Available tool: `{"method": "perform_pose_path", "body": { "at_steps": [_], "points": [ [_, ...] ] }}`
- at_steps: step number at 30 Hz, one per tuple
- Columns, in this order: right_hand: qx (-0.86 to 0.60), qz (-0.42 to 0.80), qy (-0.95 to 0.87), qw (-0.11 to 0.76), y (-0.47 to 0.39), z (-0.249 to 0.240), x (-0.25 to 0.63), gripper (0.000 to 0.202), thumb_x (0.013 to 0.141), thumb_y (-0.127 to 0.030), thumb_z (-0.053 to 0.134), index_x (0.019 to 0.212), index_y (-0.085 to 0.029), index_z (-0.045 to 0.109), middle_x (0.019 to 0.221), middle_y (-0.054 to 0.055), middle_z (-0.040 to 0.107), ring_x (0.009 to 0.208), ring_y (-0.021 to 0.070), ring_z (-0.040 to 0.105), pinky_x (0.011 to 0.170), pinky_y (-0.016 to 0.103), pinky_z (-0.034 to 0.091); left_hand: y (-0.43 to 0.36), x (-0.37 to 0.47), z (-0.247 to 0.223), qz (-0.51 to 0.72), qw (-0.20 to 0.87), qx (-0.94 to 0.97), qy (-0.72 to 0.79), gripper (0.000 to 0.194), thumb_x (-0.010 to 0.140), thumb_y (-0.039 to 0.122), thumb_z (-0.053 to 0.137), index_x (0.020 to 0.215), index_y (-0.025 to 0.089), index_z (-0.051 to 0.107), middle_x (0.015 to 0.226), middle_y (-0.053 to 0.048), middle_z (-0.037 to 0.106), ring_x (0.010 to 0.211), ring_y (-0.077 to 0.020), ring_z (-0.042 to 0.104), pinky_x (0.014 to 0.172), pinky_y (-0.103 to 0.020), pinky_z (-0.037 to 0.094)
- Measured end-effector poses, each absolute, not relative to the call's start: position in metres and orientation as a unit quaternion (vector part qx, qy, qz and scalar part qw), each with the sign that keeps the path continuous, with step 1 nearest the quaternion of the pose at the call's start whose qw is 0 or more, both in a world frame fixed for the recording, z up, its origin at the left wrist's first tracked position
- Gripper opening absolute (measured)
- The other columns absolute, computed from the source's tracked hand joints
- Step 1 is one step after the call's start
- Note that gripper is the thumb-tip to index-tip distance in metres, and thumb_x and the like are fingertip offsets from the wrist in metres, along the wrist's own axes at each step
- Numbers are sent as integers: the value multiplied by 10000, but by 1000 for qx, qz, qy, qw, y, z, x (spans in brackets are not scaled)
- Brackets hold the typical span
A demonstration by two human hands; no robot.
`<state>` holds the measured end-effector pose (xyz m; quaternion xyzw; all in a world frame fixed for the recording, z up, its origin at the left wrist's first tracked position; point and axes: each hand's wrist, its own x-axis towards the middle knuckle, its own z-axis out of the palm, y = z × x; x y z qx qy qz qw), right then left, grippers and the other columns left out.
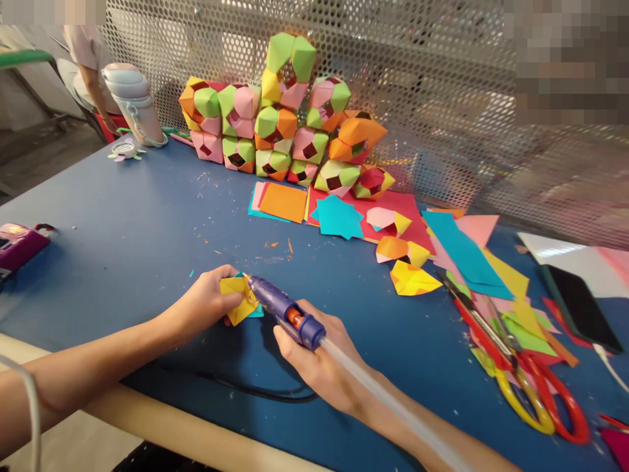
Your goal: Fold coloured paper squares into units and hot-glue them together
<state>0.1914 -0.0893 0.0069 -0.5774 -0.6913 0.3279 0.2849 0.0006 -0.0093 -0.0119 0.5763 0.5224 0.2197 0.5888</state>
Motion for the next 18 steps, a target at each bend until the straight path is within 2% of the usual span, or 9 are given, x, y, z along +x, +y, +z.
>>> {"method": "perform_pose_path", "body": {
  "at_steps": [4,6,9,11,13,16,18],
  "points": [
    [-597,392,-629,307,-87,10,195,289,881,-444,450,859,-198,600,627,-11,536,583,129,548,547,231,458,-10,1,-6,247,635,537,498,153,690,140,527,806,182,436,589,24,560,499,-116,548,396,-195,417],
    [-614,382,-610,325,-82,7,198,332,884,-467,439,910,-195,627,655,2,578,616,142,581,564,239,468,-10,0,-6,254,648,523,491,169,696,153,538,828,175,434,590,20,560,510,-123,561,398,-194,406],
    [-658,324,-599,321,-68,-5,203,382,874,-489,448,991,-184,645,757,39,648,698,174,622,611,263,484,-10,-1,-6,269,655,501,497,309,691,163,555,972,154,427,623,13,580,505,-127,557,395,-205,405],
    [-678,270,-617,295,-57,-16,207,417,872,-494,444,1052,-170,635,857,70,670,776,208,633,673,300,491,-11,-1,-6,274,663,493,493,376,694,163,555,1041,139,414,637,7,589,505,-125,550,398,-209,409],
    [-682,179,-661,257,-49,-25,209,443,880,-491,415,1042,-142,634,926,111,666,852,253,620,729,348,480,-13,-1,-4,271,671,495,481,344,702,164,549,1021,132,424,630,2,588,505,-118,537,403,-207,408],
    [-674,49,-717,172,-43,-31,209,485,897,-506,354,945,-115,636,890,146,656,867,301,601,749,393,453,-16,0,0,271,680,496,468,264,707,169,560,938,142,435,622,2,583,511,-108,520,411,-199,400],
    [-664,6,-738,120,-43,-28,210,502,905,-527,326,914,-126,629,858,135,658,839,301,604,741,393,441,-18,1,3,273,690,490,458,238,709,172,569,898,154,427,622,6,580,522,-109,525,426,-201,403]
  ]
}}
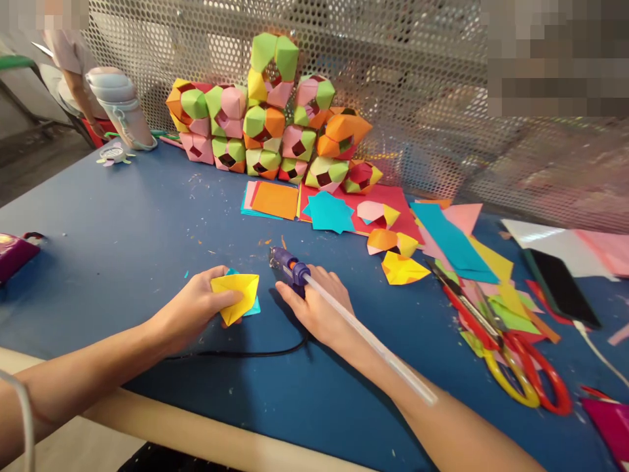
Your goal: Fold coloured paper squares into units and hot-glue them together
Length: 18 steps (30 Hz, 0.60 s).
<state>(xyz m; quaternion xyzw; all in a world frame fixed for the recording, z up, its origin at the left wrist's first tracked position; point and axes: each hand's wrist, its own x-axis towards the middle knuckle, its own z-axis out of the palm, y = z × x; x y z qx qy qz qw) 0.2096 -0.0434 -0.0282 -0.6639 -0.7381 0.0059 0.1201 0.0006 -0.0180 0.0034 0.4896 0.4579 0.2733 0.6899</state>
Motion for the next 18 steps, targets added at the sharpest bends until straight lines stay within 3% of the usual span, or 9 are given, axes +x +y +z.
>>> {"method": "perform_pose_path", "body": {
  "at_steps": [5,9,11,13,15,18],
  "points": [
    [-659,-28,-751,22,-57,-1,219,443,875,-567,382,798,-191,602,724,69,654,664,243,615,585,320,397,-21,0,8,289,712,465,439,186,711,167,567,828,172,422,645,8,589,548,-110,551,477,-209,427],
    [-660,110,-742,-36,-85,27,223,431,867,-509,443,565,-207,503,483,-7,528,455,155,511,459,264,306,-23,1,11,290,689,481,459,167,714,169,557,824,177,432,635,22,586,541,-110,556,473,-204,421],
    [-616,224,-754,49,-97,32,215,331,882,-425,455,642,-209,524,549,-20,542,491,123,507,472,241,361,-26,2,12,277,661,507,479,153,719,165,542,821,180,429,603,41,563,513,-97,535,454,-186,391],
    [-595,283,-730,179,-102,29,203,161,876,-350,481,839,-206,543,667,-14,567,552,108,532,516,223,432,-28,3,13,259,634,542,488,140,716,153,530,806,183,428,568,64,522,478,-79,501,444,-174,367],
    [-586,281,-704,287,-100,21,191,195,858,-310,512,1010,-188,512,748,3,568,600,108,553,539,223,468,-31,3,13,238,620,576,476,131,707,141,521,788,185,428,551,79,484,459,-69,473,435,-169,350],
    [-559,287,-687,366,-89,9,178,208,844,-283,534,1023,-179,515,870,40,586,683,116,577,566,223,488,-35,4,10,204,635,602,438,119,699,130,509,778,184,438,547,79,476,463,-72,471,430,-170,344]
  ]
}}
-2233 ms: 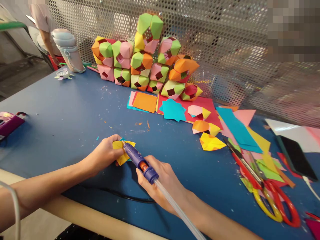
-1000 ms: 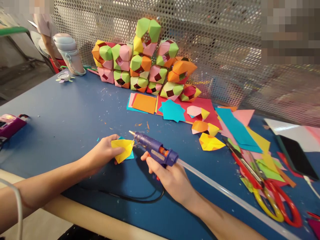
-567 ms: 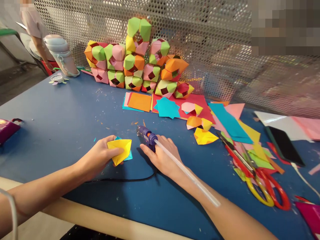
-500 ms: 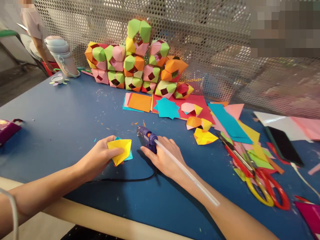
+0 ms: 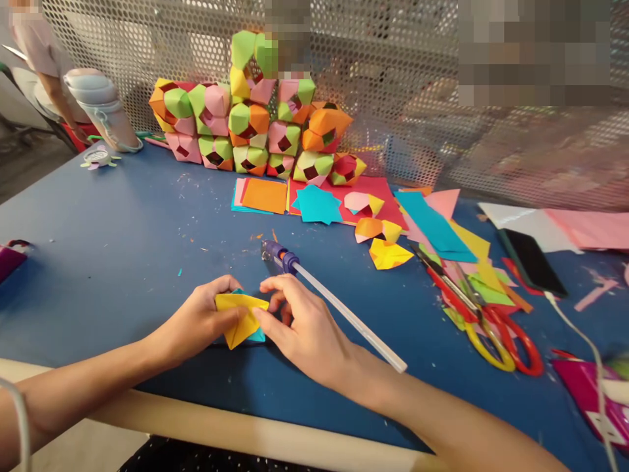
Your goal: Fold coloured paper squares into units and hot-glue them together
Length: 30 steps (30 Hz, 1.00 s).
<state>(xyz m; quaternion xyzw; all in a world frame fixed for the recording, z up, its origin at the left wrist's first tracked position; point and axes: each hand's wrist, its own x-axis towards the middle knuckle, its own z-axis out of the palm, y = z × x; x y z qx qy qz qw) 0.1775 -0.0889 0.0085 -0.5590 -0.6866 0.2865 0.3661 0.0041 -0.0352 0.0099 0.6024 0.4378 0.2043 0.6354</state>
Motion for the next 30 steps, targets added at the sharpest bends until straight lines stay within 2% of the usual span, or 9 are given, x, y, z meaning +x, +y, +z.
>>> {"method": "perform_pose_path", "body": {
  "at_steps": [3,6,10,13,19,24,30],
  "points": [
    [-551,311,-680,372,-81,2,174,71,851,-258,520,856,-190,542,774,12,585,645,108,549,579,222,474,-37,6,7,179,682,579,410,99,708,136,509,759,183,438,547,68,508,480,-83,505,448,-177,359],
    [-561,353,-651,369,-79,-3,174,106,851,-264,514,777,-189,532,681,-9,547,586,101,505,540,217,447,-37,7,5,171,717,536,412,106,712,168,546,741,179,445,566,53,537,494,-93,533,467,-189,381],
    [-563,408,-604,390,-78,-11,175,110,837,-283,532,794,-182,536,693,-12,528,579,95,490,524,209,439,-36,8,5,170,741,495,421,126,744,246,563,798,176,474,659,12,606,560,-129,590,518,-230,437],
    [-568,423,-587,392,-76,-13,176,104,826,-275,543,789,-178,539,683,-18,516,584,92,484,525,205,432,-36,6,7,182,725,499,439,134,784,292,538,835,178,490,700,1,615,595,-137,603,531,-228,432],
    [-573,438,-577,383,-75,-7,176,84,818,-245,544,775,-173,546,675,-20,520,596,92,498,531,201,442,-35,6,4,210,707,511,442,122,804,281,518,761,168,498,656,13,582,604,-128,584,575,-237,443],
    [-565,473,-546,399,-75,-8,174,134,804,-269,578,893,-170,563,745,6,581,673,118,568,595,225,499,-35,6,4,214,705,511,443,135,817,290,517,764,168,501,658,11,581,606,-127,584,578,-237,448],
    [-542,485,-555,405,-75,-9,174,89,825,-257,547,887,-195,546,725,-19,534,623,99,523,552,209,463,-35,5,8,207,728,493,429,153,835,314,512,785,170,496,671,5,601,597,-131,605,564,-236,456]
  ]
}}
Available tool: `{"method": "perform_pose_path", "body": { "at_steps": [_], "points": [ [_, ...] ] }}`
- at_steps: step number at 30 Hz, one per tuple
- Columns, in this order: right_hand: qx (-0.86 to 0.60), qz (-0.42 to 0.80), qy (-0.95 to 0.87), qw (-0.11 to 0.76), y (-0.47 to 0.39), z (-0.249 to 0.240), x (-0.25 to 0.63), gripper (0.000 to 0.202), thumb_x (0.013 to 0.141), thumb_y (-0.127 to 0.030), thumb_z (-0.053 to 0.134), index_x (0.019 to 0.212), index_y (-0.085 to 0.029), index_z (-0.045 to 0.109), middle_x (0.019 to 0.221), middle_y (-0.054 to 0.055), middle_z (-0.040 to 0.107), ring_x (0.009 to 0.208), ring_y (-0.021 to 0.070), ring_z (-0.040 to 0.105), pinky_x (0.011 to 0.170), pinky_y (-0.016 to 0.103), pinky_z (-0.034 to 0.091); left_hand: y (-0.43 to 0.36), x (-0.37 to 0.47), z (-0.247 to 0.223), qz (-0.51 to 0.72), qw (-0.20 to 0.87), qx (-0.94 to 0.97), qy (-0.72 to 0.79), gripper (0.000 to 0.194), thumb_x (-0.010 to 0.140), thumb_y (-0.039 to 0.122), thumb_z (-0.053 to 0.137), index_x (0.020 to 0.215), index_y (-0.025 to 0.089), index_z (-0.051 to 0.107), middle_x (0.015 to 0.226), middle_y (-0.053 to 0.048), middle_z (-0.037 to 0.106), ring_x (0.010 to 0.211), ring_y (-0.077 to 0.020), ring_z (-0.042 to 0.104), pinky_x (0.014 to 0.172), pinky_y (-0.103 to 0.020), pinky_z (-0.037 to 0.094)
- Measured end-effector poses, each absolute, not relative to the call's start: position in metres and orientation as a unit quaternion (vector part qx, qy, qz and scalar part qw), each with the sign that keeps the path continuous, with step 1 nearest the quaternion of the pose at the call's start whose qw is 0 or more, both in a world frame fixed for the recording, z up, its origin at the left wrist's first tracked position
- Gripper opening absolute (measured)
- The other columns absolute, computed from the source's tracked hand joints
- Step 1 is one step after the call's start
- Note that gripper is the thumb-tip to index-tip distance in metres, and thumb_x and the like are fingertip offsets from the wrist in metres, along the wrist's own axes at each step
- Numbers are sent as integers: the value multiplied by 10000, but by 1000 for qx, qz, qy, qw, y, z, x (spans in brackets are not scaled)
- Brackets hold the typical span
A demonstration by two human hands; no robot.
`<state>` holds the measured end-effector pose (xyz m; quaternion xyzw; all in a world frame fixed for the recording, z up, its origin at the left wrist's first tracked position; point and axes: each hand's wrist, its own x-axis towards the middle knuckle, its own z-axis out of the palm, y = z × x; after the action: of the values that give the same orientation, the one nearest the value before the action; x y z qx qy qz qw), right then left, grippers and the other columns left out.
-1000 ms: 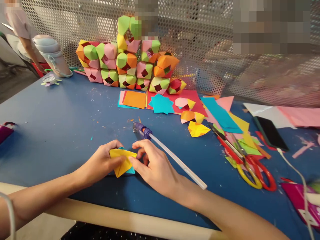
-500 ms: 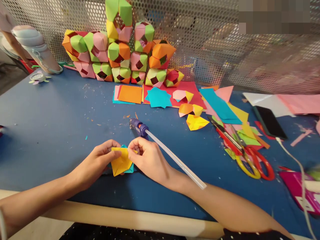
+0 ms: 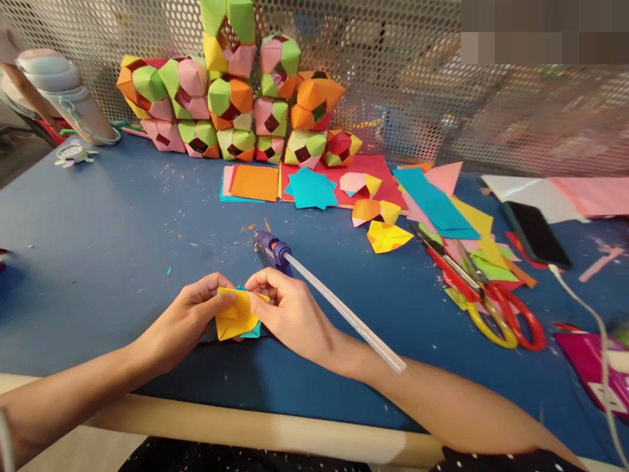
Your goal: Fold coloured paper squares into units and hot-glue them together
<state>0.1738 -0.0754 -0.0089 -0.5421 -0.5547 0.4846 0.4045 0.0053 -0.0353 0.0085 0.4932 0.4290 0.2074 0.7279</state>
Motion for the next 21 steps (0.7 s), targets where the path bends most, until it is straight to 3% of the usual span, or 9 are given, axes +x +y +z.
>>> {"method": "perform_pose_path", "body": {
  "at_steps": [12,21],
  "points": [
    [-516,385,-655,397,-74,-2,175,75,819,-155,489,797,-190,551,797,2,536,708,114,501,619,230,432,-36,5,7,212,705,531,420,142,844,286,493,764,169,499,651,8,593,590,-118,570,577,-233,439],
    [-530,441,-586,426,-76,-6,171,61,812,-223,552,815,-198,496,766,-2,533,691,116,527,624,237,480,-36,1,4,207,644,612,410,185,852,335,485,789,170,540,708,2,570,660,-120,510,607,-224,404]
  ]
}}
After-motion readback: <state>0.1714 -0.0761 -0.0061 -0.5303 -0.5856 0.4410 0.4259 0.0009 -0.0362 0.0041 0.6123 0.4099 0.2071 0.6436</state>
